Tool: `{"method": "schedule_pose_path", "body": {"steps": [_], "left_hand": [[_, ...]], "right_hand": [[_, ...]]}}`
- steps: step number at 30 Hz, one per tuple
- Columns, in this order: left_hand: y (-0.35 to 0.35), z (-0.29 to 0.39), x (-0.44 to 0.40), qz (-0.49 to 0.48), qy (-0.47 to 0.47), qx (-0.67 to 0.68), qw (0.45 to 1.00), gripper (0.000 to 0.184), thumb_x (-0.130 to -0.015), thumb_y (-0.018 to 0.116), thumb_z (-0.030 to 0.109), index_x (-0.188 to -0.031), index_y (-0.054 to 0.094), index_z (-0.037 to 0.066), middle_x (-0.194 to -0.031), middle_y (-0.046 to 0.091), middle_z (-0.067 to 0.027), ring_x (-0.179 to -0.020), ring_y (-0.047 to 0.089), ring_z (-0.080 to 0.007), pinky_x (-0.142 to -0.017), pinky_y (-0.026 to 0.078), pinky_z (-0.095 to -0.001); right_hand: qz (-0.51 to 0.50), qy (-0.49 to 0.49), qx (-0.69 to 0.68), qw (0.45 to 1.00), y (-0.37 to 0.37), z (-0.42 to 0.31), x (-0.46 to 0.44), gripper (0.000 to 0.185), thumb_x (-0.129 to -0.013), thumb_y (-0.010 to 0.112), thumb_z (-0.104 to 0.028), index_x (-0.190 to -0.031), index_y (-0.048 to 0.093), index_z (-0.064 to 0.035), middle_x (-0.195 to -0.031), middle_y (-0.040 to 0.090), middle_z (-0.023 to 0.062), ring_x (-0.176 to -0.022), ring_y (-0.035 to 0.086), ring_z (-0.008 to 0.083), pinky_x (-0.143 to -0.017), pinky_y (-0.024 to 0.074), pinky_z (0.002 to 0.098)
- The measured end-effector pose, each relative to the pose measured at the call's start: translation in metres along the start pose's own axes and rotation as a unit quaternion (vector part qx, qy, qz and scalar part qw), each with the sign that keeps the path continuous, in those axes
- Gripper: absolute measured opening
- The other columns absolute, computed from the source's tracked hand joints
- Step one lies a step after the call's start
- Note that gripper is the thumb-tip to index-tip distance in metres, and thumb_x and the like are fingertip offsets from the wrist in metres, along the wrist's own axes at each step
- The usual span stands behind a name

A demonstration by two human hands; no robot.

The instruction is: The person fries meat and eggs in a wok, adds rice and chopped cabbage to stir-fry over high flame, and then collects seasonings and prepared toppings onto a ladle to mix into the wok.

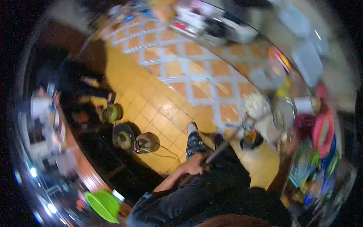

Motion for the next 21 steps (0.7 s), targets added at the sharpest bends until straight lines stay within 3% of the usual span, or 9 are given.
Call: {"method": "schedule_pose_path", "body": {"steps": [1,3,5,8,10,15,17,18,21], "left_hand": [[-0.003,0.004,0.004,-0.008,-0.053,0.014,0.998,0.04,-0.072,0.057,0.013,-0.109,0.052,-0.001,-0.073,0.059,-0.0175,-0.06,0.057,-0.0263,-0.061,0.046,-0.0372],[-0.011,0.059,-0.019,-0.027,-0.257,0.087,0.962,0.039,-0.074,0.056,0.005,-0.112,0.051,-0.001,-0.065,0.057,-0.008,-0.05,0.053,-0.0128,-0.049,0.043,-0.0272],[0.005,0.024,-0.018,-0.01,-0.151,0.03,0.988,0.039,-0.075,0.058,0.007,-0.113,0.051,-0.001,-0.063,0.055,-0.0058,-0.048,0.051,-0.0118,-0.049,0.042,-0.0264],[0.018,0.046,-0.023,0.02,-0.208,0.089,0.974,0.041,-0.074,0.061,0.008,-0.113,0.051,-0.001,-0.061,0.054,-0.0039,-0.05,0.051,-0.0106,-0.048,0.04,-0.0263],[0.024,0.06,-0.026,0.012,-0.2,0.044,0.979,0.04,-0.074,0.061,0.009,-0.112,0.052,0.0,-0.061,0.054,-0.004,-0.05,0.05,-0.0102,-0.048,0.04,-0.0261],[0.04,0.099,-0.041,-0.016,-0.246,-0.058,0.967,0.028,-0.074,0.062,0.011,-0.1,0.056,0.0,-0.064,0.057,-0.0057,-0.053,0.05,-0.011,-0.05,0.039,-0.0275],[0.047,0.101,-0.04,-0.011,-0.154,-0.146,0.977,0.027,-0.074,0.062,0.011,-0.097,0.057,0.0,-0.066,0.058,-0.0066,-0.055,0.051,-0.0117,-0.051,0.04,-0.0281],[0.053,0.12,-0.043,0.005,-0.189,-0.092,0.978,0.027,-0.073,0.062,0.011,-0.098,0.057,-0.001,-0.067,0.059,-0.0069,-0.055,0.051,-0.0126,-0.052,0.04,-0.0286],[0.069,0.081,-0.037,0.037,-0.278,0.076,0.957,0.03,-0.073,0.061,0.011,-0.1,0.056,-0.002,-0.069,0.059,-0.0074,-0.057,0.052,-0.0138,-0.053,0.041,-0.0293]], "right_hand": [[0.003,-0.088,0.402,0.911,0.019,-0.104,-0.001,0.039,-0.084,0.055,-0.021,-0.12,0.049,-0.0088,-0.121,0.051,0.013,-0.109,0.048,0.0279,-0.091,0.0379,0.0386],[0.022,-0.348,0.658,0.667,-0.005,-0.137,-0.027,0.033,-0.082,0.055,-0.017,-0.114,0.053,-0.0061,-0.112,0.055,0.016,-0.099,0.054,0.0299,-0.088,0.0402,0.0397],[0.083,-0.121,0.408,0.901,-0.01,-0.16,-0.046,0.019,-0.081,0.054,-0.014,-0.096,0.06,-0.0024,-0.091,0.061,0.0179,-0.085,0.059,0.0327,-0.076,0.0465,0.0389],[0.026,-0.168,0.36,0.918,-0.015,-0.133,-0.063,0.018,-0.081,0.054,-0.014,-0.093,0.061,-0.0032,-0.091,0.061,0.0184,-0.083,0.059,0.0329,-0.074,0.0461,0.0397],[-0.073,-0.065,0.441,0.892,0.0,-0.14,-0.07,0.016,-0.08,0.053,-0.013,-0.09,0.061,-0.004,-0.092,0.061,0.0182,-0.083,0.059,0.0334,-0.074,0.0463,0.0401],[0.062,-0.094,0.434,0.894,-0.046,-0.114,-0.102,0.015,-0.076,0.054,-0.016,-0.086,0.062,-0.009,-0.087,0.061,0.0193,-0.082,0.059,0.0345,-0.068,0.0471,0.0452],[-0.085,-0.04,0.541,0.836,-0.084,-0.086,-0.124,0.016,-0.076,0.053,-0.019,-0.079,0.064,-0.0078,-0.084,0.061,0.0184,-0.08,0.06,0.0348,-0.068,0.0482,0.044],[-0.122,-0.02,0.565,0.815,-0.1,-0.03,-0.137,0.021,-0.076,0.053,-0.026,-0.075,0.066,-0.0099,-0.082,0.063,0.0151,-0.084,0.06,0.0324,-0.084,0.0439,0.0445],[-0.128,-0.139,0.667,0.72,-0.099,-0.005,-0.132,0.017,-0.08,0.049,-0.02,-0.088,0.064,-0.0157,-0.086,0.062,0.0087,-0.092,0.056,0.0257,-0.087,0.0415,0.0398]]}}
Point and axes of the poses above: each hand's wrist, its own x-axis away from the middle knuckle, its own y-axis out of the palm, z = x × y, the point moved 1 cm from there along -x, towards the middle knuckle
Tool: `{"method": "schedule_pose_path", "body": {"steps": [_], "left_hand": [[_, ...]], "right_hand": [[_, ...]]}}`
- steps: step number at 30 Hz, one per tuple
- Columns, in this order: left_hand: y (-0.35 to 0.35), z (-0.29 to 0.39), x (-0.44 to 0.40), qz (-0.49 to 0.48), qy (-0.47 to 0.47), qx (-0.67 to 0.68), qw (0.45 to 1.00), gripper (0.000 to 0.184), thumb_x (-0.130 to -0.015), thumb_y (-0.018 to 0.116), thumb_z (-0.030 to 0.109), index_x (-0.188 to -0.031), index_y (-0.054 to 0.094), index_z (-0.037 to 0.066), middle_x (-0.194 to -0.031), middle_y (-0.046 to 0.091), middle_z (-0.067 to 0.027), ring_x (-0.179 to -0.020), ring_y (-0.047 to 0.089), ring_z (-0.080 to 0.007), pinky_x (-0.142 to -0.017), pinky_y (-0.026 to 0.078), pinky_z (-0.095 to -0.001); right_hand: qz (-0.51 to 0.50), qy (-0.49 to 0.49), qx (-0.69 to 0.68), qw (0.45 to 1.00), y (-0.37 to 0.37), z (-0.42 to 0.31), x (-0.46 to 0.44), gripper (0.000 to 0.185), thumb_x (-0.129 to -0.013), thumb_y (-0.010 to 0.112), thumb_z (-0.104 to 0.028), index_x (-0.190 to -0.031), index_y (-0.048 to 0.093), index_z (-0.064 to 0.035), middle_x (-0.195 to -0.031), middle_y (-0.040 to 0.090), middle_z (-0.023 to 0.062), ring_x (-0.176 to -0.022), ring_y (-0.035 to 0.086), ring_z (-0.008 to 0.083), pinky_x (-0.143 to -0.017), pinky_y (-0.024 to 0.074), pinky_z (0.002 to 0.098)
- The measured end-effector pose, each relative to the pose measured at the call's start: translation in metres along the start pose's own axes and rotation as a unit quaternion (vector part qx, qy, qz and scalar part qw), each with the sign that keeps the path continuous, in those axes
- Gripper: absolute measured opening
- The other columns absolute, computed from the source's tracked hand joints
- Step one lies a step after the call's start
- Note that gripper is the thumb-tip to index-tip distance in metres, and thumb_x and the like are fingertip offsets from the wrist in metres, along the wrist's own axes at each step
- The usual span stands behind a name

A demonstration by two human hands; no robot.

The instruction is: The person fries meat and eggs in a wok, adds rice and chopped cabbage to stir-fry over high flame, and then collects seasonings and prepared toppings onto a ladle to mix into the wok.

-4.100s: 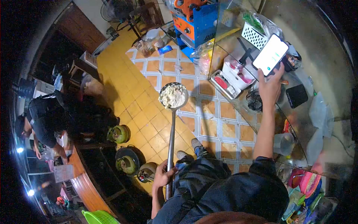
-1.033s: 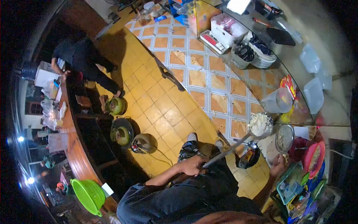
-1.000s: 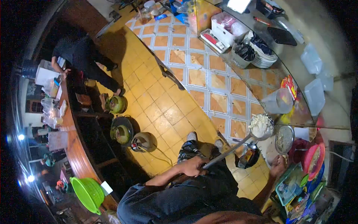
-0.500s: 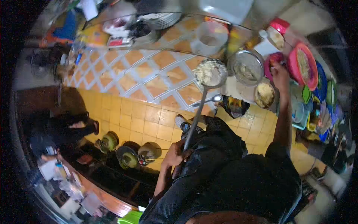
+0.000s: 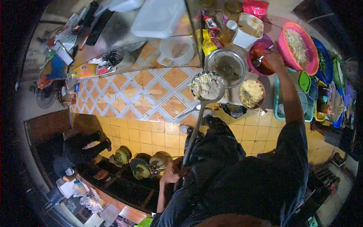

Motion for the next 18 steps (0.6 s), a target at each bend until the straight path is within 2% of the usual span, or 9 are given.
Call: {"method": "schedule_pose_path", "body": {"steps": [1,2,5,7,8,10,13,16,18], "left_hand": [[0.003,-0.016,-0.008,-0.009,-0.057,0.111,0.992,0.033,-0.073,0.062,0.011,-0.102,0.055,-0.002,-0.07,0.06,-0.0075,-0.058,0.052,-0.0141,-0.054,0.042,-0.0294],[0.009,-0.008,-0.012,-0.011,-0.057,0.108,0.992,0.033,-0.073,0.062,0.011,-0.102,0.055,-0.002,-0.07,0.06,-0.0075,-0.058,0.052,-0.0141,-0.054,0.042,-0.0294],[0.021,0.033,-0.023,-0.048,0.066,-0.11,0.991,0.036,-0.075,0.062,0.014,-0.106,0.054,-0.002,-0.071,0.06,-0.0085,-0.058,0.053,-0.0136,-0.053,0.042,-0.0295],[0.027,0.063,-0.027,-0.075,0.146,-0.253,0.953,0.038,-0.076,0.062,0.015,-0.109,0.052,-0.002,-0.072,0.06,-0.0092,-0.057,0.054,-0.0134,-0.053,0.042,-0.0296],[0.03,0.078,-0.029,-0.077,0.146,-0.258,0.952,0.038,-0.076,0.062,0.015,-0.109,0.052,-0.002,-0.072,0.06,-0.0092,-0.057,0.054,-0.0134,-0.053,0.042,-0.0296],[0.038,0.095,-0.032,-0.084,0.016,-0.273,0.958,0.036,-0.077,0.062,0.016,-0.105,0.053,-0.003,-0.069,0.06,-0.01,-0.058,0.055,-0.0159,-0.054,0.043,-0.0317],[0.037,0.087,-0.046,-0.131,-0.022,-0.156,0.979,0.034,-0.077,0.063,0.02,-0.101,0.053,-0.002,-0.065,0.058,-0.0099,-0.059,0.055,-0.0168,-0.055,0.043,-0.0321],[0.041,0.09,-0.059,-0.091,0.067,-0.253,0.961,0.033,-0.076,0.064,0.024,-0.097,0.054,0.0,-0.063,0.055,-0.0097,-0.057,0.054,-0.0161,-0.054,0.042,-0.0324],[0.045,0.1,-0.064,-0.097,0.051,-0.264,0.958,0.034,-0.076,0.064,0.025,-0.097,0.054,0.0,-0.063,0.055,-0.0099,-0.057,0.053,-0.0162,-0.055,0.041,-0.0323]], "right_hand": [[-0.001,0.003,0.0,1.0,0.006,0.003,0.001,0.017,-0.08,0.049,-0.02,-0.088,0.064,-0.0157,-0.086,0.062,0.0087,-0.092,0.056,0.0257,-0.087,0.0415,0.0398],[0.018,0.003,0.052,0.998,0.01,0.006,0.002,0.018,-0.079,0.05,-0.021,-0.088,0.064,-0.0152,-0.088,0.062,0.0063,-0.091,0.056,0.0229,-0.086,0.0416,0.0369],[0.049,0.013,0.148,0.988,0.018,0.01,0.005,0.02,-0.076,0.051,-0.022,-0.088,0.064,-0.0142,-0.091,0.062,0.0016,-0.089,0.057,0.0173,-0.084,0.0419,0.0311],[-0.042,0.011,0.082,0.996,0.012,0.019,0.003,0.018,-0.072,0.052,-0.019,-0.084,0.065,-0.0131,-0.088,0.062,0.0019,-0.087,0.057,0.0178,-0.082,0.0424,0.0325],[-0.043,0.016,0.08,0.996,0.01,0.019,0.004,0.018,-0.072,0.052,-0.019,-0.084,0.065,-0.0131,-0.088,0.062,0.0019,-0.087,0.057,0.0178,-0.082,0.0424,0.0325],[0.042,0.07,-0.077,0.994,0.006,0.016,0.014,0.017,-0.072,0.053,-0.023,-0.075,0.066,-0.012,-0.091,0.062,0.0073,-0.092,0.058,0.0206,-0.098,0.0308,0.0423],[0.081,0.026,0.008,0.996,-0.003,0.014,0.017,0.017,-0.071,0.054,-0.022,-0.075,0.066,-0.012,-0.083,0.064,0.0077,-0.08,0.062,0.0207,-0.094,0.0348,0.0417],[0.029,0.0,0.028,0.999,-0.008,0.012,0.021,0.015,-0.071,0.054,-0.02,-0.074,0.066,-0.0121,-0.074,0.064,0.0076,-0.073,0.063,0.0217,-0.093,0.0357,0.0419],[-0.021,-0.009,0.006,1.0,-0.017,0.009,0.031,0.015,-0.069,0.055,-0.017,-0.077,0.067,-0.0158,-0.076,0.063,0.0047,-0.077,0.061,0.0207,-0.086,0.0393,0.0393]]}}
Point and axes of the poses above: each hand's wrist, its own x-axis away from the middle knuckle, its own y-axis out of the palm, z = x × y, the point moved 1 cm from there along -x, towards the middle knuckle
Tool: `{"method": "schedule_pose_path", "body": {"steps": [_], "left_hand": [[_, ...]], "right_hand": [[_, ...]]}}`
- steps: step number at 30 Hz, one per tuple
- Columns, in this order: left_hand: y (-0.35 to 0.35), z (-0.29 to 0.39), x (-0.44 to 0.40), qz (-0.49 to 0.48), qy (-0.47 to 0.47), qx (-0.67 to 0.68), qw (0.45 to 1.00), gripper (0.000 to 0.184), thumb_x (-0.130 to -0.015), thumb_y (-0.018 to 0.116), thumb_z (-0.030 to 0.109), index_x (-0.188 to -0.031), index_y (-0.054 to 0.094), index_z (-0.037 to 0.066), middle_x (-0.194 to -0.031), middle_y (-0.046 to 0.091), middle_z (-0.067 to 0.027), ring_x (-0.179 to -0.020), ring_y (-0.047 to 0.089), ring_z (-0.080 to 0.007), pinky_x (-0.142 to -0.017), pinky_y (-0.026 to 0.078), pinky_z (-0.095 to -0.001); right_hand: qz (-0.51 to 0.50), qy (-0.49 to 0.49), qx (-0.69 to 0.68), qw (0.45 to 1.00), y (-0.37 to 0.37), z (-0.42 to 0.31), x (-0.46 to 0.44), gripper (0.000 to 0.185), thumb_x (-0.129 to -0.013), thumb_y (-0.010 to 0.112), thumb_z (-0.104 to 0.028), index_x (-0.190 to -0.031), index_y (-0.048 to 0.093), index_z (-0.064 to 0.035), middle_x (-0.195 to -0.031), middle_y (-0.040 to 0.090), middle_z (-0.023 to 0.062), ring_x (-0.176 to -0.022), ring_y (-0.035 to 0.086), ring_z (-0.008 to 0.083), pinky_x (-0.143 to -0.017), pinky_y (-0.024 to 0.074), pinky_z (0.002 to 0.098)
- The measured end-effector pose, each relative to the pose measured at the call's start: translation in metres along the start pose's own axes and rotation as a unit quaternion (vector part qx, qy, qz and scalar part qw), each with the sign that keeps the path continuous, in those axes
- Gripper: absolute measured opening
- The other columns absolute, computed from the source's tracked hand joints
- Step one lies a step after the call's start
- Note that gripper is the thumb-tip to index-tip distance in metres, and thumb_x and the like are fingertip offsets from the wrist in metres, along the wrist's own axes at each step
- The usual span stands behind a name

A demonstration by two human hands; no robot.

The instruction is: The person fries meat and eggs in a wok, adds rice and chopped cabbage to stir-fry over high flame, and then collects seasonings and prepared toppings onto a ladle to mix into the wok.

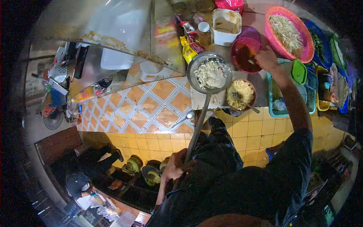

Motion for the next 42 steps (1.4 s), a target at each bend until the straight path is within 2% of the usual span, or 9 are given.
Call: {"method": "schedule_pose_path", "body": {"steps": [7,16,23,25,29,32,35,37,42], "left_hand": [[0.0,0.004,-0.01,0.014,-0.016,0.015,1.0,0.035,-0.076,0.064,0.024,-0.1,0.055,0.001,-0.069,0.056,-0.01,-0.061,0.049,-0.015,-0.057,0.04,-0.031],[0.0,0.022,-0.018,0.004,-0.022,0.032,0.999,0.034,-0.078,0.063,0.022,-0.101,0.054,-0.001,-0.078,0.059,-0.0149,-0.066,0.05,-0.0175,-0.063,0.041,-0.0328],[0.003,0.031,-0.024,0.026,0.03,-0.013,0.999,0.03,-0.078,0.063,0.021,-0.095,0.054,-0.002,-0.072,0.057,-0.0135,-0.067,0.05,-0.0181,-0.063,0.041,-0.0337],[0.004,0.029,-0.027,0.02,0.007,-0.048,0.999,0.029,-0.077,0.064,0.022,-0.092,0.054,-0.002,-0.069,0.055,-0.0126,-0.065,0.048,-0.0175,-0.062,0.04,-0.0332],[0.007,0.035,-0.022,0.012,-0.033,0.031,0.999,0.03,-0.075,0.067,0.024,-0.08,0.05,0.001,-0.064,0.046,-0.0055,-0.065,0.042,-0.0102,-0.058,0.038,-0.0281],[0.013,0.015,-0.024,0.027,0.058,0.122,0.99,0.03,-0.075,0.067,0.025,-0.081,0.051,0.001,-0.064,0.046,-0.0048,-0.067,0.044,-0.0103,-0.061,0.04,-0.0278],[0.016,0.019,-0.02,0.054,0.097,0.213,0.971,0.027,-0.074,0.068,0.022,-0.081,0.051,0.002,-0.065,0.047,-0.0032,-0.067,0.046,-0.0105,-0.061,0.04,-0.0276],[0.012,0.031,-0.017,0.073,0.03,0.048,0.996,0.024,-0.074,0.067,0.018,-0.08,0.052,0.002,-0.065,0.048,-0.0018,-0.065,0.045,-0.01,-0.06,0.04,-0.0275],[0.013,0.017,-0.021,0.066,0.031,0.035,0.997,0.025,-0.076,0.066,0.019,-0.085,0.053,0.0,-0.065,0.05,-0.0071,-0.061,0.043,-0.0134,-0.057,0.038,-0.0301]], "right_hand": [[-0.031,-0.017,-0.184,0.982,-0.008,0.003,0.033,0.022,-0.066,0.057,-0.009,-0.082,0.067,-0.0184,-0.076,0.062,0.0064,-0.078,0.059,0.0258,-0.069,0.0462,0.0374],[-0.009,0.124,-0.413,0.902,-0.026,-0.005,0.05,0.018,-0.077,0.052,-0.013,-0.085,0.067,-0.014,-0.079,0.063,0.0131,-0.077,0.061,0.0301,-0.078,0.0464,0.0409],[0.107,0.085,-0.348,0.927,-0.102,-0.016,0.051,0.021,-0.073,0.058,-0.011,-0.093,0.065,-0.0134,-0.078,0.063,0.0088,-0.077,0.06,0.0267,-0.07,0.0466,0.0379],[0.061,0.182,-0.145,0.971,-0.091,-0.025,0.041,0.017,-0.074,0.056,-0.015,-0.088,0.065,-0.0142,-0.076,0.062,0.0068,-0.081,0.06,0.0234,-0.073,0.0465,0.0382],[0.128,0.148,-0.063,0.979,0.014,-0.033,0.017,0.021,-0.08,0.053,-0.027,-0.092,0.064,-0.0144,-0.08,0.063,0.0043,-0.077,0.061,0.0253,-0.079,0.0456,0.0421],[0.197,0.112,-0.063,0.972,0.02,-0.034,0.019,0.018,-0.079,0.052,-0.022,-0.088,0.064,-0.0138,-0.079,0.063,0.0071,-0.079,0.061,0.0254,-0.08,0.0447,0.0416],[0.069,0.099,-0.202,0.972,0.018,-0.038,0.032,0.023,-0.07,0.054,-0.008,-0.091,0.064,-0.0138,-0.088,0.062,0.0089,-0.087,0.059,0.0259,-0.079,0.0441,0.0418],[-0.065,0.109,-0.255,0.959,0.003,-0.04,0.039,0.026,-0.068,0.054,-0.006,-0.091,0.064,-0.0128,-0.089,0.062,0.0103,-0.087,0.058,0.0275,-0.078,0.0439,0.042],[-0.021,0.116,-0.388,0.914,0.001,-0.032,0.05,0.021,-0.07,0.053,-0.005,-0.086,0.066,-0.0106,-0.084,0.063,0.0121,-0.079,0.06,0.0289,-0.072,0.046,0.0398]]}}
Point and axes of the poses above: each hand's wrist, its own x-axis away from the middle knuckle, its own y-axis out of the palm, z = x × y, the point moved 1 cm from there along -x, towards the middle knuckle
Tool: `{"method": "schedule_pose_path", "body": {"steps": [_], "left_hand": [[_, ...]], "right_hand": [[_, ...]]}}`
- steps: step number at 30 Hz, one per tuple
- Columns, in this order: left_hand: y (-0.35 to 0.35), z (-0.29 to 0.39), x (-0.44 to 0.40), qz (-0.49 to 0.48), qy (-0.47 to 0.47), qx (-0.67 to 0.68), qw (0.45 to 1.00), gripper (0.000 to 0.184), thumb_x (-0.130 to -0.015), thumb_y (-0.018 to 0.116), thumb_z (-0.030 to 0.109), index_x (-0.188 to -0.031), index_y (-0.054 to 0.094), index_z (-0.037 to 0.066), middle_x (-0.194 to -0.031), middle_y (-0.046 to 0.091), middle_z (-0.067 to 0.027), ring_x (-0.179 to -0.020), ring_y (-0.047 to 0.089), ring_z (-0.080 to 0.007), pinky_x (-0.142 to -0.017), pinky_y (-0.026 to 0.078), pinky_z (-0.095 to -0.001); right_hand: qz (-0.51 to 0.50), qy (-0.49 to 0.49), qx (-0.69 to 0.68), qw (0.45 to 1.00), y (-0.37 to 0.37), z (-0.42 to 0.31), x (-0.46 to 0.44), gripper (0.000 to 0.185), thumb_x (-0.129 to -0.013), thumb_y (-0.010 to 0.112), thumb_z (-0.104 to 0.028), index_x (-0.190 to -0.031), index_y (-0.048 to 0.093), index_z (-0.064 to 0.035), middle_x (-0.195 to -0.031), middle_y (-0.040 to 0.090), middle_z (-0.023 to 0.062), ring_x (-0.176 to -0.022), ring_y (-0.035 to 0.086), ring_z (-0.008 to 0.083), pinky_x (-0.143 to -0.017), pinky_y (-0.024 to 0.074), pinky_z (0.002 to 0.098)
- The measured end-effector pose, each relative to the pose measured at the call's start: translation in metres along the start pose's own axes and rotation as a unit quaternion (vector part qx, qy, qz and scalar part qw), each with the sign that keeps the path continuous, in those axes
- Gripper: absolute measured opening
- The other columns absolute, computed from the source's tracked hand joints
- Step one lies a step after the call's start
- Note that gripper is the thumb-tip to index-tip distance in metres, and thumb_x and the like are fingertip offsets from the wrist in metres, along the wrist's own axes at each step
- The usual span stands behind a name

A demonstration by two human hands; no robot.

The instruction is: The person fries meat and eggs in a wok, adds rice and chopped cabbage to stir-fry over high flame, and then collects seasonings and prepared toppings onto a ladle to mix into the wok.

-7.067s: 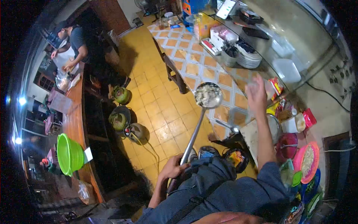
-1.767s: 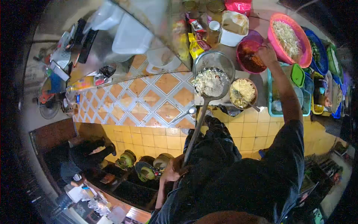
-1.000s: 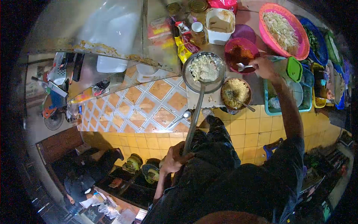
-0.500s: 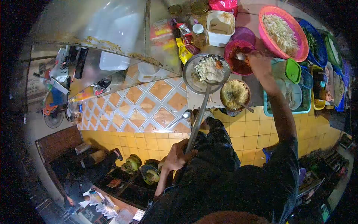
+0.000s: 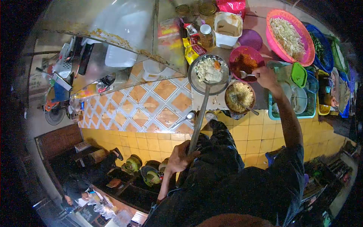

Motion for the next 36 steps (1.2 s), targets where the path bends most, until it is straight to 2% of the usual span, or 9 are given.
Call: {"method": "schedule_pose_path", "body": {"steps": [11,13,21,23,26,30,31,34,36], "left_hand": [[0.014,0.019,0.002,0.014,-0.026,-0.017,0.999,0.03,-0.078,0.064,0.023,-0.094,0.055,-0.001,-0.063,0.05,-0.0083,-0.058,0.042,-0.0151,-0.055,0.037,-0.0316],[0.023,0.016,0.001,0.011,0.007,0.011,1.0,0.029,-0.077,0.064,0.023,-0.091,0.055,-0.001,-0.061,0.05,-0.0076,-0.058,0.043,-0.0148,-0.054,0.036,-0.0309],[0.079,0.009,0.021,0.052,-0.029,0.106,0.993,0.022,-0.075,0.064,0.018,-0.078,0.05,0.001,-0.06,0.047,-0.0045,-0.054,0.043,-0.0119,-0.05,0.035,-0.0286],[0.103,0.006,0.028,0.092,-0.046,0.149,0.984,0.017,-0.076,0.063,0.013,-0.074,0.049,0.004,-0.056,0.045,-0.0009,-0.052,0.042,-0.0086,-0.046,0.034,-0.0263],[0.141,0.026,0.045,0.102,-0.024,0.152,0.983,0.016,-0.076,0.062,0.009,-0.075,0.048,0.003,-0.053,0.045,-0.001,-0.044,0.042,-0.0094,-0.041,0.033,-0.0254],[0.2,0.037,0.064,0.129,-0.007,0.173,0.976,0.016,-0.076,0.062,0.009,-0.075,0.048,0.003,-0.053,0.046,-0.0015,-0.041,0.045,-0.0104,-0.039,0.034,-0.0257],[0.217,0.041,0.068,0.128,-0.006,0.182,0.975,0.016,-0.075,0.062,0.009,-0.076,0.048,0.003,-0.053,0.046,-0.0015,-0.042,0.045,-0.0102,-0.039,0.035,-0.0256],[0.275,0.052,0.072,0.131,-0.028,0.246,0.96,0.016,-0.073,0.062,0.009,-0.079,0.049,0.002,-0.056,0.047,-0.0025,-0.042,0.044,-0.0097,-0.039,0.037,-0.0248],[0.303,0.063,0.071,0.114,0.002,0.245,0.963,0.018,-0.073,0.063,0.01,-0.081,0.049,0.001,-0.056,0.046,-0.002,-0.043,0.045,-0.0097,-0.04,0.037,-0.0243]], "right_hand": [[0.069,-0.053,-0.086,0.992,-0.063,-0.05,0.015,0.016,-0.074,0.057,-0.013,-0.086,0.066,-0.0116,-0.083,0.064,0.0128,-0.076,0.061,0.0323,-0.072,0.0479,0.041],[0.245,-0.119,0.147,0.951,-0.062,-0.056,0.018,0.018,-0.077,0.055,-0.01,-0.091,0.065,-0.0087,-0.084,0.063,0.0142,-0.077,0.061,0.0298,-0.07,0.0482,0.0391],[0.138,-0.033,0.194,0.971,0.005,0.012,0.012,0.021,-0.082,0.043,-0.012,-0.088,0.062,-0.0073,-0.076,0.062,0.0142,-0.061,0.062,0.0292,-0.05,0.0513,0.039],[0.066,-0.013,0.185,0.98,0.0,0.007,0.032,0.024,-0.081,0.044,-0.014,-0.099,0.057,-0.0067,-0.079,0.063,0.0142,-0.068,0.062,0.0309,-0.06,0.0508,0.0456],[0.354,-0.074,0.001,0.932,-0.06,0.011,0.102,0.033,-0.079,0.051,-0.025,-0.109,0.054,-0.0106,-0.093,0.06,0.0183,-0.08,0.059,0.0349,-0.071,0.049,0.0423],[0.594,0.066,0.021,0.801,-0.102,0.15,0.194,0.019,-0.074,0.06,-0.003,-0.091,0.054,-0.0018,-0.091,0.058,0.0147,-0.084,0.056,0.0286,-0.075,0.0443,0.0337],[0.575,0.17,-0.171,0.782,-0.086,0.216,0.211,0.024,-0.073,0.06,-0.004,-0.093,0.048,0.001,-0.094,0.056,0.0166,-0.086,0.055,0.0276,-0.076,0.044,0.0336],[0.54,0.255,0.061,0.8,-0.067,0.362,0.26,0.081,-0.066,0.074,-0.023,-0.126,0.027,0.0041,-0.114,0.049,0.0211,-0.105,0.05,0.0345,-0.088,0.0424,0.0358],[0.485,0.307,0.021,0.819,-0.079,0.386,0.272,0.085,-0.063,0.077,-0.026,-0.126,0.028,0.0035,-0.116,0.048,0.0234,-0.104,0.051,0.0352,-0.085,0.0437,0.0372]]}}
Point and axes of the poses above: each hand's wrist, its own x-axis away from the middle knuckle, its own y-axis out of the palm, z = x × y, the point moved 1 cm from there along -x, towards the middle knuckle
